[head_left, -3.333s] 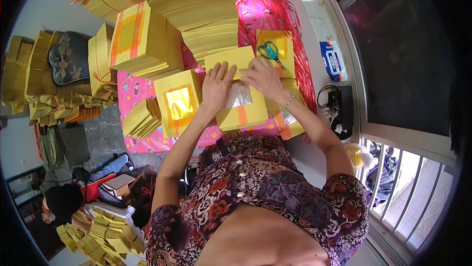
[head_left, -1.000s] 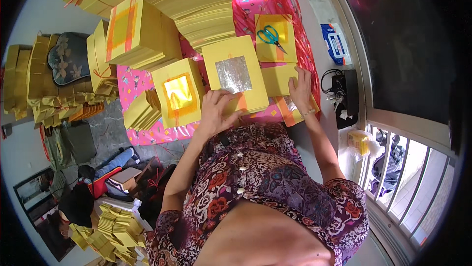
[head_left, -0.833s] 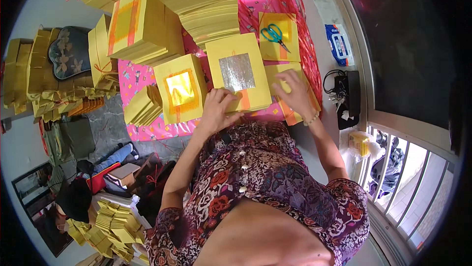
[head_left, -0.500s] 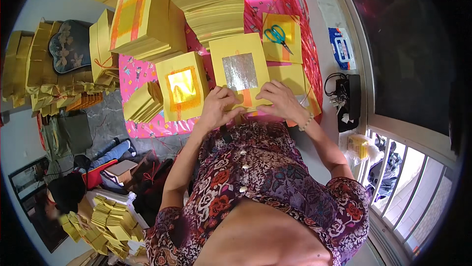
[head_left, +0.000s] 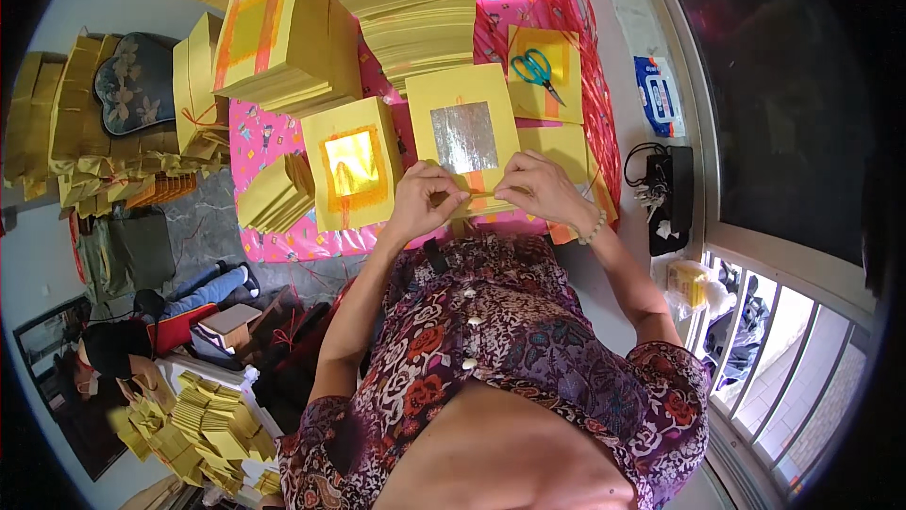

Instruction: Apply silver or gold foil squares onto stacks of yellow joss paper.

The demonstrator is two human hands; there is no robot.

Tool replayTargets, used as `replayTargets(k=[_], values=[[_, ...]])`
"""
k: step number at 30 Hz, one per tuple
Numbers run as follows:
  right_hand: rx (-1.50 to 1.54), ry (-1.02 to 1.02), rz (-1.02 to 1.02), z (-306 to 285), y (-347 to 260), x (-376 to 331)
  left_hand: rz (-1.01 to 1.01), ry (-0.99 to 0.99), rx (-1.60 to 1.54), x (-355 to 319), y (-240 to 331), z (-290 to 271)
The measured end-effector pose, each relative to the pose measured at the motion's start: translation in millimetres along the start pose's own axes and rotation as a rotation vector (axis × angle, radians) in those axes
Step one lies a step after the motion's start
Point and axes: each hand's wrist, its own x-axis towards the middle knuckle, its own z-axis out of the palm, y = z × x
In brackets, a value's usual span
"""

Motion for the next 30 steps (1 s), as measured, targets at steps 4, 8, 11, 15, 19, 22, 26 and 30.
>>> replayTargets(k=[4,8,11,15,19,22,26,30], values=[[-0.016,-0.007,0.000,-1,-1,2,-0.015,-0.007,-0.003,0,0,0],[-0.164,0.069,-0.152,1,-3,5,-0.064,-0.027,0.027,1,7,-4],[-0.222,0.080,-0.150,-9,-6,16,0.055,0.186,0.128,5,23,-9],[-0.171,0.224,-0.079,-23,1,46,0.198,0.464,0.418,8,53,-9],[-0.175,0.268,0.017,-39,14,90,0.237,0.284,0.395,14,45,9],[-0.201,0.275,0.020,-38,39,119,0.146,0.168,0.480,28,35,21],[-0.344,0.286,-0.036,-33,58,147,0.048,0.103,0.556,42,18,26],[-0.456,0.289,-0.110,-26,73,164,0.010,0.052,0.567,50,11,28]])
